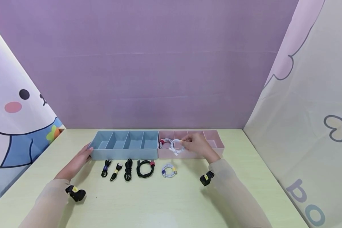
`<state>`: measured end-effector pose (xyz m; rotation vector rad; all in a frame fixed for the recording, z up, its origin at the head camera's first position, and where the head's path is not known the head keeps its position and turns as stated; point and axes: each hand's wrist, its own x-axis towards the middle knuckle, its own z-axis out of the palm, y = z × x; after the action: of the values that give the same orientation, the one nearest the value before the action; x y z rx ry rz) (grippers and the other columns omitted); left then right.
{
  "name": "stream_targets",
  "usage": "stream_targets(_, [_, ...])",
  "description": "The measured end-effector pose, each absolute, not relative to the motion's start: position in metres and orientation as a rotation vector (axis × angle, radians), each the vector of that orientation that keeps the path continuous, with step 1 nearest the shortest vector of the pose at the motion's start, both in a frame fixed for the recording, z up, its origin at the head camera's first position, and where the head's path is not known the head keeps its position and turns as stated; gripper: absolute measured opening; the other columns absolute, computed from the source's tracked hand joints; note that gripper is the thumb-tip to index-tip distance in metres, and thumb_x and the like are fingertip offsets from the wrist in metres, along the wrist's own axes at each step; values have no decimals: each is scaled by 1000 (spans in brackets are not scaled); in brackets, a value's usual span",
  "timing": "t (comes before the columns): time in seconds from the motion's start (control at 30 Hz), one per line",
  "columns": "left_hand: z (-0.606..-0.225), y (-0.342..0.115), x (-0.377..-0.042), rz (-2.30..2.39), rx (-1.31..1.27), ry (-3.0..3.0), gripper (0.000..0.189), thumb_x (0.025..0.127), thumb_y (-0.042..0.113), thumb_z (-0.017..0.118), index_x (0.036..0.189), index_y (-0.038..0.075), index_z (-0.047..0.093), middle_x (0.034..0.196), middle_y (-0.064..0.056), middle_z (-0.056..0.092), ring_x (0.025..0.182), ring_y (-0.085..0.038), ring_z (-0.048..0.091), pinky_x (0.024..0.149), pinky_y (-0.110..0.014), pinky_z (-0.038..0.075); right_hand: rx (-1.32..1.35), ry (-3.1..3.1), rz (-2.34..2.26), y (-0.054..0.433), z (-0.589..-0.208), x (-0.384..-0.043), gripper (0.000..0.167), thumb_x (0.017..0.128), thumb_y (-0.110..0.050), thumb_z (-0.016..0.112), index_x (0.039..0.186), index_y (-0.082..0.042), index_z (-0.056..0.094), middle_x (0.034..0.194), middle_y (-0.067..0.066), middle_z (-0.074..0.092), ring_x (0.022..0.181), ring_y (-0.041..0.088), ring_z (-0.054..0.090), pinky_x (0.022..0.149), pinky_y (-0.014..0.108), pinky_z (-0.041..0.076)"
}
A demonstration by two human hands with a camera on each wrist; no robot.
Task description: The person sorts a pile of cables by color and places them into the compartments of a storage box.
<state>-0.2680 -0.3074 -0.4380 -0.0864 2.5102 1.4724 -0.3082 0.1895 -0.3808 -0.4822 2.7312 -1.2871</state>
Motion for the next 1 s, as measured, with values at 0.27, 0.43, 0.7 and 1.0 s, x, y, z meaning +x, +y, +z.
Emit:
stream_targets(0.27, [-439, -308, -268, 1482, -70, 2514, 70, 108, 51, 17, 159, 14, -16, 164, -21, -16, 147, -47, -12, 113, -72, 0, -480, 2679, -1368, 181, -380, -315, 19, 96, -14, 69, 109, 0, 71, 91, 14, 70, 77, 21, 66, 73, 34, 61])
stream_targets(0.43, [-439, -307, -267, 1479, -66, 2523, 73, 107, 54, 18, 159, 15, -15, 164, -20, -16, 147, -46, -13, 113, -72, -1, -466, 2695, -1371, 176, -379, -317, 19, 96, -17, 71, 106, -1, 73, 92, 15, 70, 74, 20, 65, 72, 34, 61])
stream_targets(0.7, [-440, -308, -268, 1484, -55, 2533, 72, 108, 52, 19, 159, 15, -14, 164, -20, -16, 147, -45, -14, 114, -71, 0, -431, 2752, -1314, 170, -379, -322, 22, 95, -26, 72, 105, -7, 74, 92, 11, 71, 73, 20, 65, 67, 33, 60])
stream_targets(1.0, [-441, -309, -270, 1488, -60, 2531, 70, 108, 51, 19, 160, 15, -13, 165, -19, -15, 148, -45, -13, 114, -70, 1, -415, 2797, -1241, 162, -373, -324, 20, 95, -27, 71, 104, -10, 75, 81, 4, 69, 73, 36, 66, 66, 52, 58])
